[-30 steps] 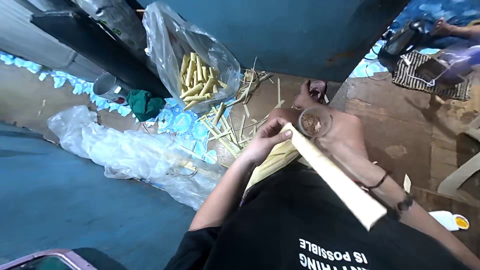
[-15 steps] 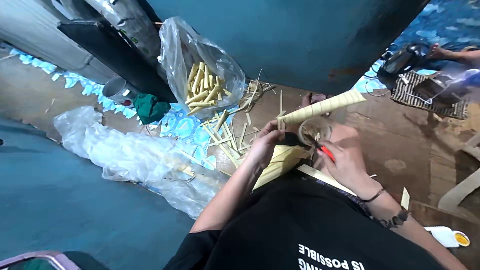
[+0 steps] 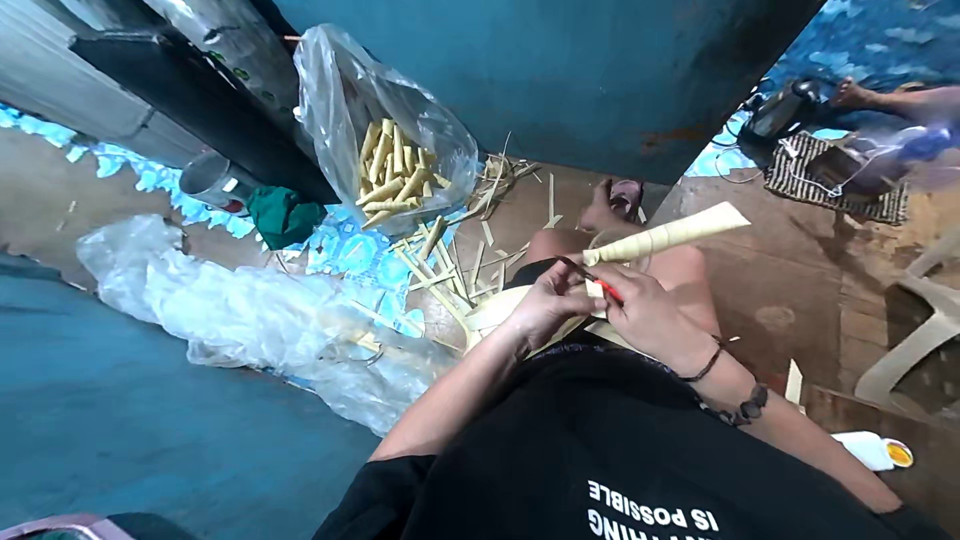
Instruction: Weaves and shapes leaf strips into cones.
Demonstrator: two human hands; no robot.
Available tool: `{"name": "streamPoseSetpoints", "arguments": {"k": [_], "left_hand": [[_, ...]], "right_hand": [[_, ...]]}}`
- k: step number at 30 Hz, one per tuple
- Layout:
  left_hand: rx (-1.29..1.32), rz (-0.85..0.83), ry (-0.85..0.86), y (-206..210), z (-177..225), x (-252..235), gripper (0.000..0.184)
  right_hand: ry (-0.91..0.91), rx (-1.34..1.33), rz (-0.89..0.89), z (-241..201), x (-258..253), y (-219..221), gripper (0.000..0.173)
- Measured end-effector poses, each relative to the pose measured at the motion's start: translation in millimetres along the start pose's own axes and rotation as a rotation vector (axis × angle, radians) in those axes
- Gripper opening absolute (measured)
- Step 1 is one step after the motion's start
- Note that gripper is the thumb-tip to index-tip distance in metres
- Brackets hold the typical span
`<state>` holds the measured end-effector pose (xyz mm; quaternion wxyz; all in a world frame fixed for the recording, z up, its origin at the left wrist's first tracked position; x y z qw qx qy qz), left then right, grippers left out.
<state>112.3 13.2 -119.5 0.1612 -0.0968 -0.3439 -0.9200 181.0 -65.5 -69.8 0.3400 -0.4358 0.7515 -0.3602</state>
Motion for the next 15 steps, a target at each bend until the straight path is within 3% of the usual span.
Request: {"name": "streamPoseSetpoints", "arguments": {"k": [2, 5, 7, 9, 11, 13, 15], "left_hand": [[-0.040, -0.005, 0.017, 0.0, 6.2, 0.2, 0.057], [-0.146, 0.088, 0.152, -35.5, 41.9, 7.8, 0.038], [-0.151, 0.127, 0.204, -66.2, 74.1, 15.2, 0.031], [-0.165, 0.117, 0.251, -90.6, 112.5, 25.5, 0.036], [-0.143, 0.309, 0.434, -137.3, 156.3, 38.6, 0.029], [0.041, 0.654, 0.637, -205.6, 186.2, 55.6, 0.027], [0.206, 0.896, 0.664, -247.6, 184.5, 74.0, 0.058]], "right_hand": [[-0.008, -0.011, -0.001, 4.9, 1.6, 0.1, 0.029], [-0.005, -0.015, -0.022, 25.1, 18.6, -1.0, 0.034], [0.039, -0.061, -0.116, 44.5, 33.0, 7.5, 0.035], [0.061, -0.126, -0.238, 53.3, 44.5, 20.8, 0.032], [0.105, -0.158, -0.371, 58.8, 52.5, 37.1, 0.031], [0.099, -0.164, -0.414, 57.2, 56.6, 45.6, 0.032], [0.114, -0.164, -0.436, 56.4, 57.4, 47.9, 0.033]]}}
Point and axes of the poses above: each hand's wrist, its own x-axis away from the middle knuckle, its own y-axis out of the palm, z = x × y, the point moved 9 cm from there along -x, towards the middle knuckle, and after that the axes turned 12 degrees about x, right-handed, at the moved point
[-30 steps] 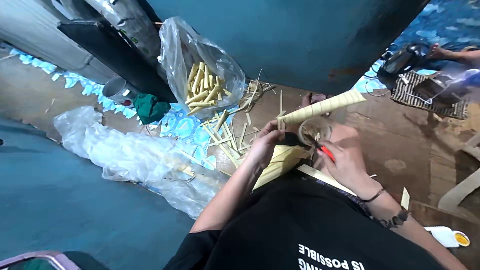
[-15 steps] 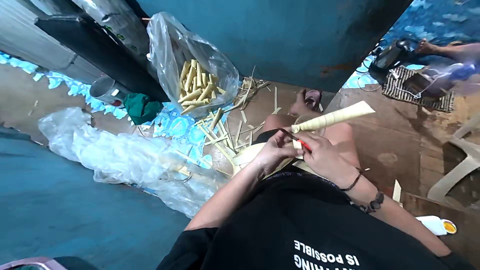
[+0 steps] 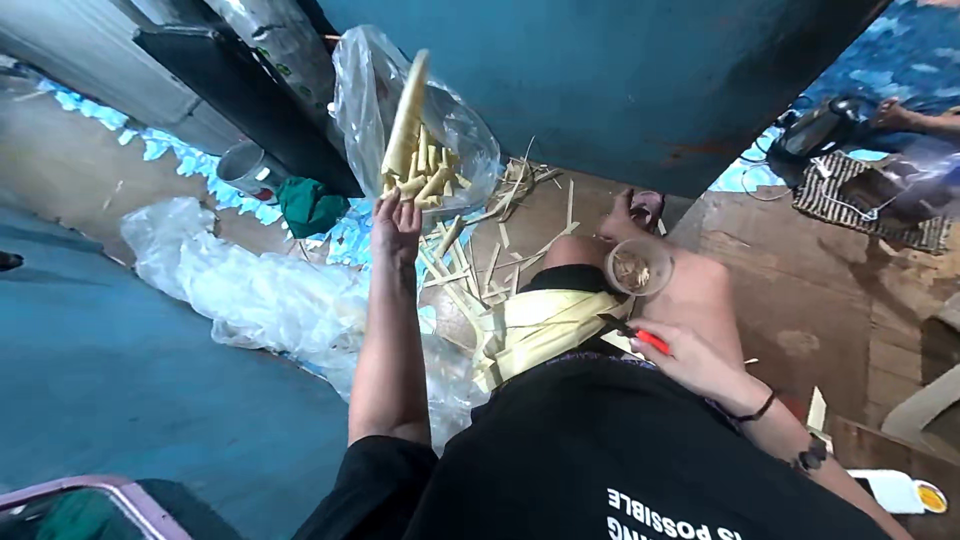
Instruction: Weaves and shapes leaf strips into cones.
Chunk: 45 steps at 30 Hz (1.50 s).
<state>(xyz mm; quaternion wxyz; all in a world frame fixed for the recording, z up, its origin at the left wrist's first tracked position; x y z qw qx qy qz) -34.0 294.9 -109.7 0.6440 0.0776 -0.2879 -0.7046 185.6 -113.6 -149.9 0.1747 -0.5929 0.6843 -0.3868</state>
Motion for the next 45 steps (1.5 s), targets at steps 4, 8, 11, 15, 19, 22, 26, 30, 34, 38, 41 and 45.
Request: {"name": "streamPoseSetpoints", "arguments": {"k": [4, 8, 11, 15, 19, 22, 26, 30, 34, 38, 41, 45], "left_hand": [[-0.358, -0.047, 0.055, -15.1, -22.1, 33.8, 0.073], [-0.574, -0.396, 0.038, -12.3, -63.6, 92.1, 0.061], [-0.761, -0.599, -0.026, -17.0, -83.8, 140.4, 0.027], [-1.039, -0.824, -0.071, -30.8, -115.7, 178.8, 0.022], [-1.085, -0.768, 0.116, -26.0, -116.7, 186.5, 0.032], [-1.195, -0.877, 0.134, -6.4, -127.9, 195.0, 0.031], [-1.487, -1.032, -0.023, 10.1, -150.9, 219.5, 0.033], [-1.211, -1.121, 0.102, 47.1, -122.6, 242.0, 0.024], [-1.023, -1.226, 0.086, 78.3, -99.4, 259.0, 0.023], [-0.621, -1.228, 0.009, 97.3, -41.4, 259.7, 0.009], [-0.408, -1.236, 0.041, 104.4, 6.1, 257.8, 0.014], [-0.253, -1.280, 0.072, 118.7, 39.6, 265.6, 0.014]], "right_hand": [[0.067, -0.036, -0.113, 4.5, -3.0, 3.4, 0.030], [0.048, 0.022, -0.250, 18.4, -5.1, 22.1, 0.032], [0.043, 0.064, -0.270, 27.1, -4.9, 29.7, 0.030], [0.040, 0.053, -0.268, 30.9, -3.2, 31.3, 0.028], [0.055, 0.078, -0.268, 31.6, -2.2, 30.4, 0.029], [0.066, 0.087, -0.281, 31.3, -2.4, 30.9, 0.028], [0.035, 0.052, -0.203, 20.3, -3.1, 18.1, 0.027], [-0.195, 0.005, 0.177, -27.3, -3.9, -24.7, 0.027], [-0.400, 0.031, 0.125, -81.5, -13.7, -28.3, 0.047], [-0.419, -0.097, 0.084, -86.2, -21.2, -24.0, 0.046], [-0.400, -0.100, 0.111, -81.3, -20.9, -31.8, 0.036], [-0.395, -0.084, 0.112, -89.1, -23.0, -31.0, 0.036]]}}
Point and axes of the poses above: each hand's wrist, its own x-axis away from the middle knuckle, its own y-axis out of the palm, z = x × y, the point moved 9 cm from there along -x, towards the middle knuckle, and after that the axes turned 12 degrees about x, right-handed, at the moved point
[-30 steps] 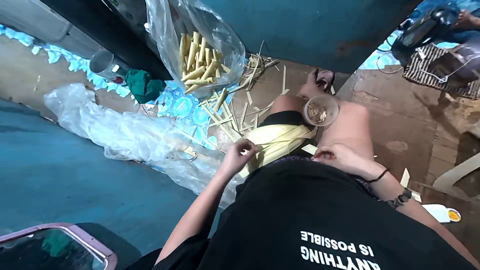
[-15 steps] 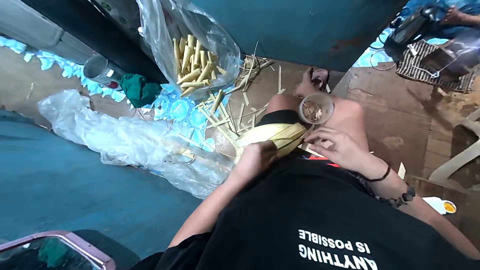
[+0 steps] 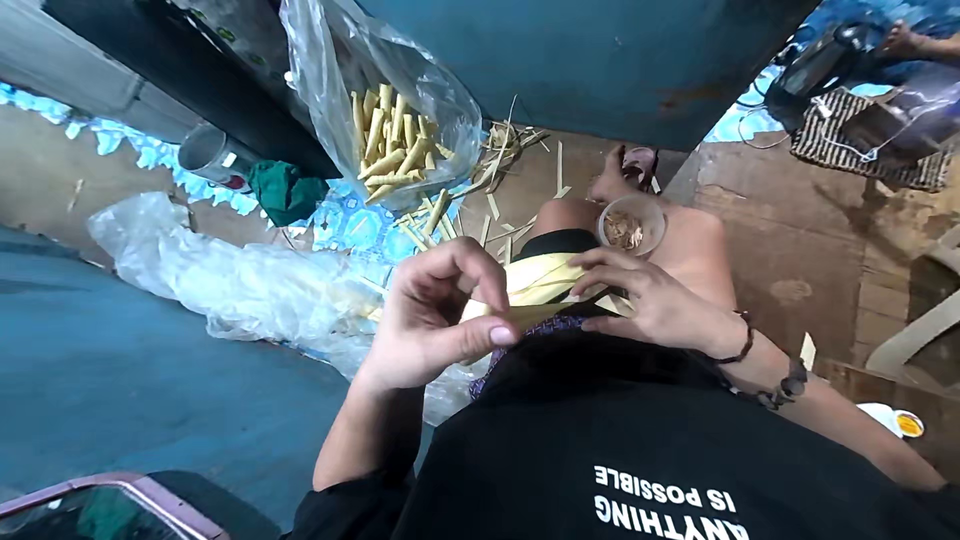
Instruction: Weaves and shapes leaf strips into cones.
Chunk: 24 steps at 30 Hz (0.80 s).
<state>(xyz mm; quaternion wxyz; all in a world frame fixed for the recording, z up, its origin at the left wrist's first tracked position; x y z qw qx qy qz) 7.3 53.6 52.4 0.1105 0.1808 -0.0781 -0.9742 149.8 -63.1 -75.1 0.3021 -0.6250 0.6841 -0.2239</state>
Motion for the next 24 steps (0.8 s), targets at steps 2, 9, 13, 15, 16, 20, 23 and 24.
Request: {"name": "streamPoseSetpoints", "arguments": {"k": [2, 9, 13, 15, 16, 20, 23, 24], "left_hand": [[0.013, 0.029, 0.080, -5.0, 18.9, -0.5, 0.011], [-0.391, 0.125, 0.214, -68.4, 91.8, 13.5, 0.029], [-1.040, 0.395, -0.111, -148.0, 59.9, 23.7, 0.038], [-1.307, 0.582, -0.391, -183.4, 32.1, 35.2, 0.044], [-1.336, 0.633, -0.451, -187.0, 14.0, 36.3, 0.046], [-1.159, 0.343, -0.121, -58.0, -74.5, 0.8, 0.069], [-1.147, -0.016, 0.120, 27.1, -134.2, -7.9, 0.029], [-1.159, -0.046, 0.051, 19.2, -150.5, -9.1, 0.023]], "right_hand": [[-0.018, -0.127, -0.056, -6.8, -2.1, 6.2, 0.035], [-0.173, -0.203, 0.162, -41.0, 48.2, -127.6, 0.028], [0.285, 0.306, 0.251, -12.9, 68.2, -184.0, 0.031], [0.357, 0.483, 0.266, 6.0, 64.4, -175.8, 0.040], [0.337, 0.509, 0.267, 3.5, 57.2, -163.4, 0.040], [0.249, 0.441, 0.199, -13.7, 10.0, -84.2, 0.028], [0.228, 0.438, 0.077, -5.1, -5.0, -43.1, 0.041], [0.248, 0.508, -0.004, -2.9, -5.2, -38.5, 0.048]]}}
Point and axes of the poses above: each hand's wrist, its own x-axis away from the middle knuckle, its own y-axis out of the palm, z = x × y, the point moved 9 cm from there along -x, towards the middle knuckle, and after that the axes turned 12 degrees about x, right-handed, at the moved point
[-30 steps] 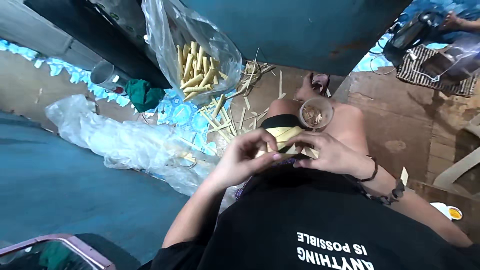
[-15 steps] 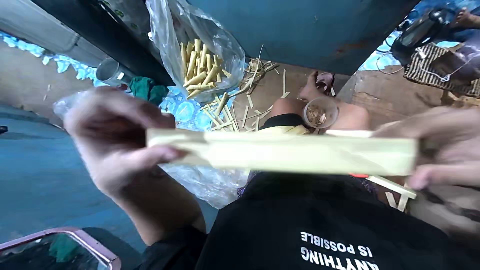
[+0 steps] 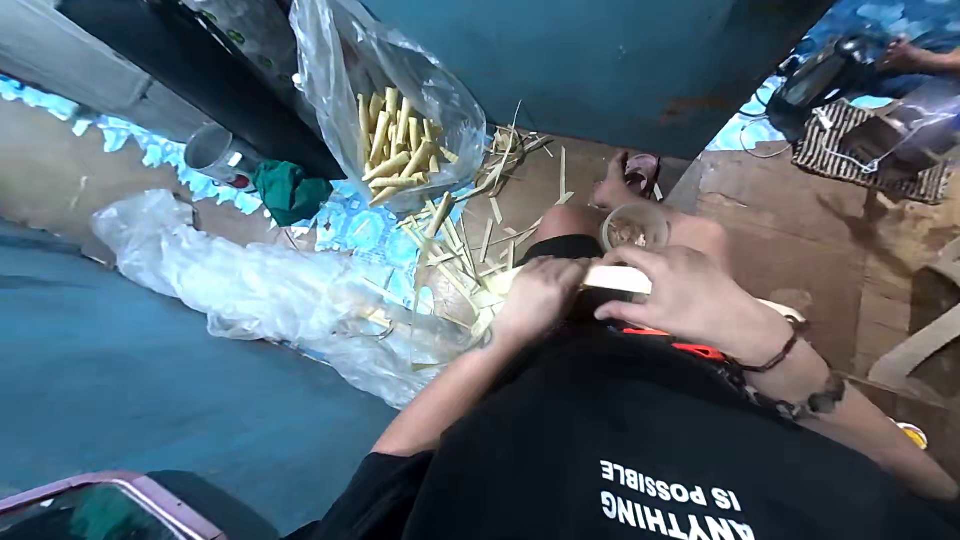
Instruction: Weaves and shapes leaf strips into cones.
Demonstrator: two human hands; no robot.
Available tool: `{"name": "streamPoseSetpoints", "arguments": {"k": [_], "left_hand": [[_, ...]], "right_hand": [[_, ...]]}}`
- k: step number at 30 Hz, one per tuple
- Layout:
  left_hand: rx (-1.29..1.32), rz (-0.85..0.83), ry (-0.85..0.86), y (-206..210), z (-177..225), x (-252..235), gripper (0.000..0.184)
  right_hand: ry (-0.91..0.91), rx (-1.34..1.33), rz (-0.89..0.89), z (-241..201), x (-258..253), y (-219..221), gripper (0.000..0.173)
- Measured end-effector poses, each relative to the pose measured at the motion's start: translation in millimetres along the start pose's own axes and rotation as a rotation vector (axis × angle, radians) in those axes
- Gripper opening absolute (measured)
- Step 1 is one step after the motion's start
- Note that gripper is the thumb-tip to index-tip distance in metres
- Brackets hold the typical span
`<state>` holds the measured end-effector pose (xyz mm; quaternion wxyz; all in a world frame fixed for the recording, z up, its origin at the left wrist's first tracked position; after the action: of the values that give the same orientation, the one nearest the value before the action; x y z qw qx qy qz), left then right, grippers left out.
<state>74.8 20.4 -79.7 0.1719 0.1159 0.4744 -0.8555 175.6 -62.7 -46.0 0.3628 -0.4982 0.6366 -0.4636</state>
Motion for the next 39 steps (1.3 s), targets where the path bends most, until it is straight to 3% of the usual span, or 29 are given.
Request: {"name": "streamPoseSetpoints", "arguments": {"k": [1, 3, 5, 8, 11, 13, 15, 17, 19, 22, 25, 28, 35, 39], "left_hand": [[-0.002, -0.084, -0.119, 7.5, -22.4, 0.6, 0.023], [0.023, -0.236, -0.344, 15.5, -53.2, 1.4, 0.026], [0.147, -0.226, -0.303, 15.0, -35.3, -6.6, 0.033], [0.224, -0.099, -0.135, 6.2, 0.6, -19.5, 0.017], [0.186, -0.214, -0.276, 8.2, -22.4, -19.4, 0.017], [0.300, -0.092, -0.166, -5.9, -9.4, -21.8, 0.013], [0.531, 0.100, -0.014, -29.2, 22.0, -24.9, 0.010], [0.747, 0.167, -0.033, -43.6, 31.9, -27.9, 0.011], [0.943, 0.196, -0.127, -49.4, 30.3, -29.9, 0.019], [1.165, 0.255, -0.224, -51.3, 31.7, -28.5, 0.019], [1.323, 0.274, -0.185, -50.8, 33.5, -24.7, 0.022], [1.307, 0.229, -0.093, -56.6, 44.6, -25.1, 0.031], [1.091, 0.250, -0.105, -58.1, 52.2, -22.8, 0.024], [1.021, 0.268, -0.111, -55.3, 44.2, -23.0, 0.016]], "right_hand": [[0.014, 0.090, -0.071, 1.6, 1.0, 2.4, 0.048], [0.082, 0.251, -0.139, 8.0, 4.5, 3.7, 0.032], [0.091, 0.322, -0.105, 5.6, 5.2, 3.8, 0.022], [0.033, 0.342, 0.049, -7.0, 4.4, 2.5, 0.015], [0.050, 0.296, 0.118, 11.7, 4.6, -16.5, 0.009], [0.018, 0.128, 0.166, 18.5, 5.1, -30.6, 0.012], [0.000, -0.203, 0.263, 15.8, 7.0, -38.8, 0.017], [0.008, -0.589, 0.417, 14.3, 8.6, -46.8, 0.013], [0.006, -0.794, 0.598, 12.4, 9.7, -49.3, 0.011], [-0.066, -0.941, 0.835, 3.6, 15.8, -52.1, 0.029], [-0.210, -0.802, 0.946, -10.8, 22.5, -68.9, 0.020], [-0.279, -0.654, 0.988, -17.7, 28.4, -75.3, 0.014], [-0.251, -0.442, 1.056, -16.6, 36.1, -69.5, 0.010], [-0.265, -0.488, 1.002, -16.9, 33.6, -68.2, 0.008]]}}
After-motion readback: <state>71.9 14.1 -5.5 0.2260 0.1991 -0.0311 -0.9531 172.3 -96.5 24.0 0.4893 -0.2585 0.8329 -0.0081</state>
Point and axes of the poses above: each hand's wrist, its own x-axis away from the middle knuckle, its own y-axis out of the palm, z = x × y, the point moved 9 cm from there along -x, towards the middle knuckle, and after that the axes turned 12 degrees about x, right-handed, at the moved point
